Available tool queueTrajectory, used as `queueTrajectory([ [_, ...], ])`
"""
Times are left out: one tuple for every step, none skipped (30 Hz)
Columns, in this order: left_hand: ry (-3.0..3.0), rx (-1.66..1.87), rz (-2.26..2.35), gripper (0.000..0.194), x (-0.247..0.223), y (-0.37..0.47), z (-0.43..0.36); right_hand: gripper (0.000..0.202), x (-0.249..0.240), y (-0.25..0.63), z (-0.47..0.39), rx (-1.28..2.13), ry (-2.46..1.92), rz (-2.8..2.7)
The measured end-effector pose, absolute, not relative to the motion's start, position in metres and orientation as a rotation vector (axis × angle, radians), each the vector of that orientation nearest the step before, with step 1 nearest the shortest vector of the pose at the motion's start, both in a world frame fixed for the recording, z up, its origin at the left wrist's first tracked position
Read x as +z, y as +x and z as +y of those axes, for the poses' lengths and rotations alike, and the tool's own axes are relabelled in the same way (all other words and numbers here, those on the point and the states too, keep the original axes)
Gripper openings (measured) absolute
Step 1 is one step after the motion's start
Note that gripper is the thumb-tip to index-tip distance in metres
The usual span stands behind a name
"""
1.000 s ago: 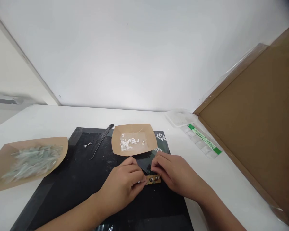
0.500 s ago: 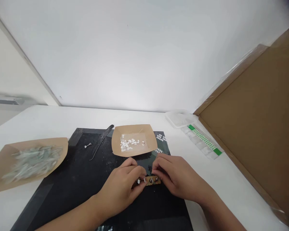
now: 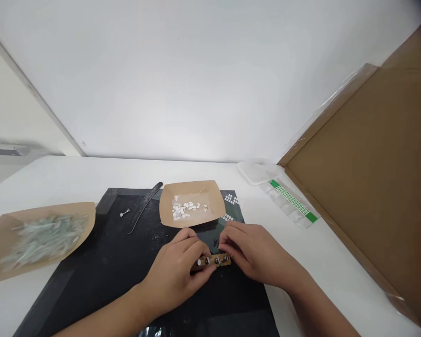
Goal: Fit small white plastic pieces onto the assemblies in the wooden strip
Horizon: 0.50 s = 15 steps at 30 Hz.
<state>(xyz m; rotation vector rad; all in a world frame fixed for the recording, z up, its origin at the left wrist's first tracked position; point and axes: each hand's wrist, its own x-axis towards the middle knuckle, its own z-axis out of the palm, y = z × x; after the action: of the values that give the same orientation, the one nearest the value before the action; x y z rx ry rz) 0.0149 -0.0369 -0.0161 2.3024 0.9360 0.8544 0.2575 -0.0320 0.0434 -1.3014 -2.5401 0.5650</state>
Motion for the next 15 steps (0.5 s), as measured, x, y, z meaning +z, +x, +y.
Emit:
queueTrajectory([
  [2.301, 0.856, 0.95, 0.01, -0.016, 0.016, -0.037, 0.012, 0.044, 0.258, -0.032, 0.564, -1.298, -2.539],
  [2.299, 0.853, 0.957, 0.012, -0.016, 0.017, -0.037, 0.012, 0.044, 0.258, -0.033, 0.563, -1.294, -2.537],
  [2.298, 0.848, 0.954, 0.014, -0.016, 0.017, -0.038, 0.012, 0.044, 0.258, -0.033, 0.56, -1.293, -2.534],
  [2.298, 0.842, 0.947, 0.015, -0.016, 0.018, -0.037, 0.012, 0.044, 0.259, -0.033, 0.556, -1.296, -2.531],
  [2.301, 0.835, 0.935, 0.015, -0.016, 0.018, -0.037, 0.012, 0.044, 0.259, -0.033, 0.552, -1.304, -2.528],
  [2.306, 0.83, 0.925, 0.014, -0.016, 0.018, -0.037, 0.012, 0.045, 0.26, -0.033, 0.548, -1.314, -2.527],
  [2.31, 0.828, 0.919, 0.013, -0.016, 0.018, -0.037, 0.012, 0.044, 0.26, -0.033, 0.545, -1.324, -2.528],
  [2.308, 0.825, 0.919, 0.012, -0.016, 0.017, -0.036, 0.012, 0.044, 0.261, -0.033, 0.542, -1.33, -2.53],
  [2.301, 0.824, 0.923, 0.012, -0.016, 0.017, -0.036, 0.012, 0.044, 0.261, -0.033, 0.541, -1.333, -2.535],
  [2.29, 0.824, 0.928, 0.012, -0.016, 0.017, -0.035, 0.012, 0.044, 0.262, -0.033, 0.541, -1.333, -2.54],
  [2.279, 0.823, 0.931, 0.013, -0.015, 0.017, -0.035, 0.012, 0.044, 0.262, -0.033, 0.541, -1.332, -2.546],
  [2.273, 0.825, 0.931, 0.014, -0.013, 0.017, -0.035, 0.012, 0.044, 0.262, -0.033, 0.542, -1.332, -2.551],
  [2.273, 0.825, 0.928, 0.014, -0.011, 0.017, -0.035, 0.012, 0.043, 0.262, -0.033, 0.543, -1.333, -2.554],
  [2.279, 0.819, 0.924, 0.014, -0.008, 0.018, -0.035, 0.012, 0.043, 0.262, -0.032, 0.544, -1.334, -2.555],
  [2.292, 0.799, 0.919, 0.015, -0.005, 0.019, -0.035, 0.011, 0.043, 0.262, -0.032, 0.546, -1.336, -2.553],
])
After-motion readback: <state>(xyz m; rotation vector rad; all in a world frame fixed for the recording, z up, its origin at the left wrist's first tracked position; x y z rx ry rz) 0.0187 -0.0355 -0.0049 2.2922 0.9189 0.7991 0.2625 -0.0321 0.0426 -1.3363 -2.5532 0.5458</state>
